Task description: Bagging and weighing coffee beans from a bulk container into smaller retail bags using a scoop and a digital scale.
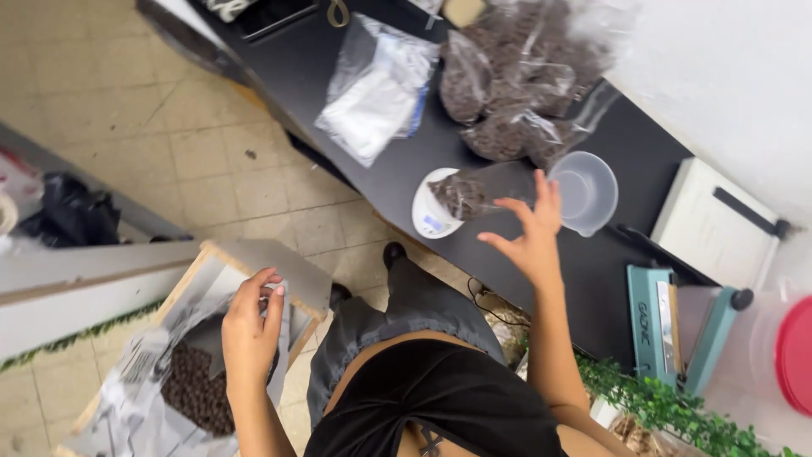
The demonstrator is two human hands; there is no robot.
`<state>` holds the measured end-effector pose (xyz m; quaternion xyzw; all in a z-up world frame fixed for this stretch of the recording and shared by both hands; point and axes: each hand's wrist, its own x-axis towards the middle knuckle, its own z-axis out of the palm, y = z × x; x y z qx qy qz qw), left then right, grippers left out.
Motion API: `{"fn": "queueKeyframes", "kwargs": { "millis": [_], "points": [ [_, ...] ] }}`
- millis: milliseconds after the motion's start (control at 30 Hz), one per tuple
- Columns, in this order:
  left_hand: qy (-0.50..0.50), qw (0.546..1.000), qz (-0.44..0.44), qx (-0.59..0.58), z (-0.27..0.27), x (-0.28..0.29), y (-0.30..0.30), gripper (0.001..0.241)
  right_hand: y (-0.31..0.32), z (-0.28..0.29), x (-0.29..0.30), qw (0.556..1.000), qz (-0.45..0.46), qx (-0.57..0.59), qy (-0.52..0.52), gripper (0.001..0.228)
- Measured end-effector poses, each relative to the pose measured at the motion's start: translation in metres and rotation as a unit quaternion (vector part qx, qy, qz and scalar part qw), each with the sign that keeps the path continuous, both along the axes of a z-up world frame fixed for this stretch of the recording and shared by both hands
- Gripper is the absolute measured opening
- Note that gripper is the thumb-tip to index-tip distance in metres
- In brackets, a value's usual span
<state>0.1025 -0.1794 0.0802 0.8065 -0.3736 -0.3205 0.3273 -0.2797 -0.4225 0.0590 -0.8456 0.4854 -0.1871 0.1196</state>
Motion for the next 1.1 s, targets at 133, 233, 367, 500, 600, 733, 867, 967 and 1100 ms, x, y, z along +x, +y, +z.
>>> {"fn": "queueKeyframes", "kwargs": {
  "millis": [133, 233, 367, 500, 600, 733, 867, 967, 1100],
  "points": [
    [-0.023, 0.997, -0.073, -0.027, -0.006, -0.012, -0.029, 0.035, -0.018, -0.014, 0.009, 1.0, 0.024, -0.006, -0.009, 0.052],
    [-0.022, 0.994, -0.103, -0.002, -0.009, -0.021, -0.045, 0.037, -0.029, -0.012, 0.013, 0.997, -0.005, -0.01, -0.079, 0.016],
    [-0.046, 0.991, -0.129, 0.005, -0.018, -0.032, -0.063, 0.037, -0.036, 0.025, 0.008, 0.983, -0.022, 0.001, -0.183, 0.004],
    [-0.05, 0.987, -0.148, 0.044, -0.026, -0.044, -0.085, 0.037, -0.042, 0.069, -0.026, 0.963, -0.085, -0.015, -0.254, 0.011],
    [-0.048, 0.984, -0.162, 0.062, -0.032, -0.052, -0.104, 0.036, -0.054, 0.075, -0.07, 0.935, -0.151, -0.059, -0.316, 0.021],
    [-0.017, 0.983, -0.161, 0.086, -0.035, -0.06, -0.134, 0.036, -0.089, 0.076, -0.113, 0.91, -0.216, -0.087, -0.344, 0.015],
    [-0.05, 0.977, -0.195, 0.069, -0.032, -0.065, -0.172, 0.031, -0.15, 0.046, -0.151, 0.912, -0.249, -0.182, -0.27, 0.018],
    [-0.101, 0.967, -0.222, 0.079, -0.021, -0.069, -0.2, 0.029, -0.191, 0.027, -0.167, 0.917, -0.242, -0.259, -0.18, 0.021],
    [-0.139, 0.95, -0.269, 0.082, -0.02, -0.074, -0.227, 0.029, -0.245, -0.009, -0.184, 0.915, -0.255, -0.287, -0.127, 0.02]
  ]
}}
